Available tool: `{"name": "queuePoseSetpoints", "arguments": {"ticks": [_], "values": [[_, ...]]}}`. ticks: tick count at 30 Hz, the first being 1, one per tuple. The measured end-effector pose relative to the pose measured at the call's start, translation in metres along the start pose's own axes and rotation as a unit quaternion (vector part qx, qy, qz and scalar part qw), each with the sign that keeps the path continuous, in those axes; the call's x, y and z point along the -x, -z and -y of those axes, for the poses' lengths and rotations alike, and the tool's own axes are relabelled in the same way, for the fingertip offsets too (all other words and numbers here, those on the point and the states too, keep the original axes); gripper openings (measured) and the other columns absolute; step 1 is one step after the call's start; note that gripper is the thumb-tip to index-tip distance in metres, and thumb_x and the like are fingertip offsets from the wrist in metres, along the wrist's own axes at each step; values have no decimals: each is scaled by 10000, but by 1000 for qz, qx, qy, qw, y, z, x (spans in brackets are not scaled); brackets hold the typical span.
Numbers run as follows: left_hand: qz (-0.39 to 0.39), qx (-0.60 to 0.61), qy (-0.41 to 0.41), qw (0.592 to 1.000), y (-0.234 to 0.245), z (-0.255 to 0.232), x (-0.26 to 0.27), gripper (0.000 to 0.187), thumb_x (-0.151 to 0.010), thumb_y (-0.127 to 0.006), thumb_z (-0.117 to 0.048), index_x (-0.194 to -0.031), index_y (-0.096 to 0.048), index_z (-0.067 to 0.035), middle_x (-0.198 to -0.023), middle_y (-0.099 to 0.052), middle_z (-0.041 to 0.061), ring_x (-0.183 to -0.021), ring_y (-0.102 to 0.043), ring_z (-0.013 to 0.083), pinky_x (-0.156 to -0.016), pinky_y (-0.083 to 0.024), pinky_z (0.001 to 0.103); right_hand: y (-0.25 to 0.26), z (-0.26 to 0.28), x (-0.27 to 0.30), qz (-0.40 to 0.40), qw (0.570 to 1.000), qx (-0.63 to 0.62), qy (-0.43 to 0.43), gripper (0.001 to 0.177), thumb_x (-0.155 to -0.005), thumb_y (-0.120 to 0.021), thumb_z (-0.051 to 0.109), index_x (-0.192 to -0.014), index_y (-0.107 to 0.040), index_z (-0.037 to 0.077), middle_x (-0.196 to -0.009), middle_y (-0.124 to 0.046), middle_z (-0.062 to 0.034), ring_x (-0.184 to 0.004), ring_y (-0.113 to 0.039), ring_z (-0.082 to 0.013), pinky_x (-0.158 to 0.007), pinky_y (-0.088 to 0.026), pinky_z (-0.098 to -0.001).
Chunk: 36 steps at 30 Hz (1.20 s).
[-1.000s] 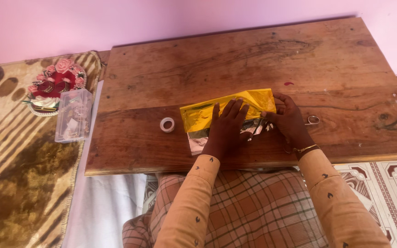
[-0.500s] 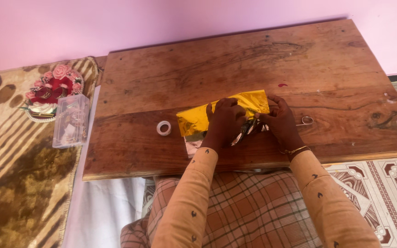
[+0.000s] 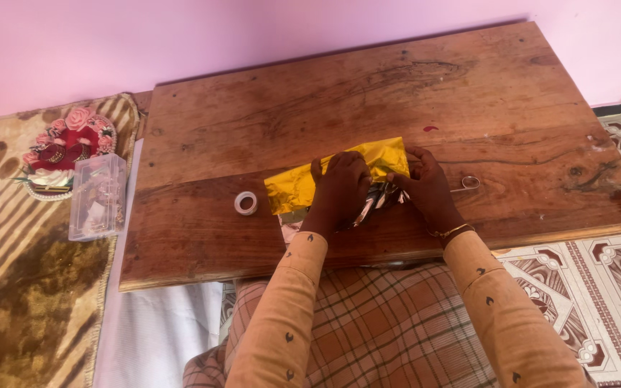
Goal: The person wraps a small rectangular object with gold foil paper on a wooden table. They fold the paper around the object, apply clear tape to secure the edges, and use scissors to trim excess paper. The wrapped item remains on the table at the end.
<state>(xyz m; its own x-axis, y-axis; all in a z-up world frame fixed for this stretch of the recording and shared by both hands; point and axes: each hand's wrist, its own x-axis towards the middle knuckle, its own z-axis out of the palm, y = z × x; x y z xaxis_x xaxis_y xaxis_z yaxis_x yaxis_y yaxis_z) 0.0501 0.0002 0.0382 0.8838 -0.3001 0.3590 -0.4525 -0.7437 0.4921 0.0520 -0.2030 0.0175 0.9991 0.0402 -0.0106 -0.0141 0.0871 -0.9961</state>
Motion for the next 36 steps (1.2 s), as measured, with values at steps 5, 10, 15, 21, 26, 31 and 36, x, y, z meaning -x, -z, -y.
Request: {"name": "queuePoseSetpoints", "arguments": {"ticks": [5, 10, 15, 21, 26, 31, 36], "values": [[-74, -60, -98, 991, -11, -3, 10, 109, -921, -641, -199, -1008, -652, -133, -1295, -637, 39, -1303, -554, 262, -1149, -269, 626, -4, 1, 2, -4, 997, -75, 3, 635, -921, -743, 84, -1464, -426, -8, -1120, -724, -114, -967, -698, -129, -775, -584, -247], [-87, -90, -107, 986, -13, -9, 20, 111, -931, -642, -186, -1014, -673, -120, -1339, -624, 96, -1288, -577, 309, -1105, -367, 614, -12, 11, -11, -25, 999, 26, -31, 842, -824, -824, 162, -1496, -345, -6, -1193, -708, -140, -980, -689, -173, -736, -569, -310], [-89, -85, -105, 987, -13, -12, 24, 190, -921, -613, -175, -1058, -697, -75, -1391, -589, 151, -1278, -574, 339, -1074, -384, 619, -16, 21, -27, -22, 982, 163, -94, 1145, -706, -898, 163, -1593, -181, 66, -1226, -660, -185, -943, -734, -255, -723, -621, -378], [-64, -85, -90, 990, -8, -14, 23, 135, -954, -607, -163, -1020, -678, -69, -1458, -559, 136, -1321, -564, 312, -1126, -379, 618, -26, 25, -38, -34, 974, 205, -92, 1283, -618, -921, 146, -1609, -108, 87, -1240, -678, -216, -911, -747, -252, -598, -637, -386], [-48, -79, -90, 992, -2, -23, 24, 105, -868, -657, -187, -916, -683, -98, -1395, -562, 87, -1316, -549, 306, -1103, -326, 669, -25, 24, -35, -46, 961, 246, -119, 1301, -620, -927, 222, -1629, -112, 118, -1266, -665, -227, -898, -762, -332, -623, -616, -399], [-67, -60, -110, 990, 3, -36, 31, 93, -879, -668, -208, -901, -688, -120, -1360, -573, 79, -1276, -563, 310, -1082, -321, 680, -22, 14, -40, -50, 946, 317, -50, 1327, -607, -964, 311, -1611, -122, 102, -1366, -599, -281, -1186, -658, -361, -908, -578, -410], [-12, 46, -80, 996, 17, -26, 14, 66, -937, -642, -167, -935, -660, -104, -1241, -684, 89, -1080, -686, 304, -913, -512, 483, -15, -5, -47, -50, 940, 333, -61, 1337, -605, -937, 394, -1631, -135, 92, -1403, -582, -296, -1283, -615, -384, -1009, -530, -411]]}}
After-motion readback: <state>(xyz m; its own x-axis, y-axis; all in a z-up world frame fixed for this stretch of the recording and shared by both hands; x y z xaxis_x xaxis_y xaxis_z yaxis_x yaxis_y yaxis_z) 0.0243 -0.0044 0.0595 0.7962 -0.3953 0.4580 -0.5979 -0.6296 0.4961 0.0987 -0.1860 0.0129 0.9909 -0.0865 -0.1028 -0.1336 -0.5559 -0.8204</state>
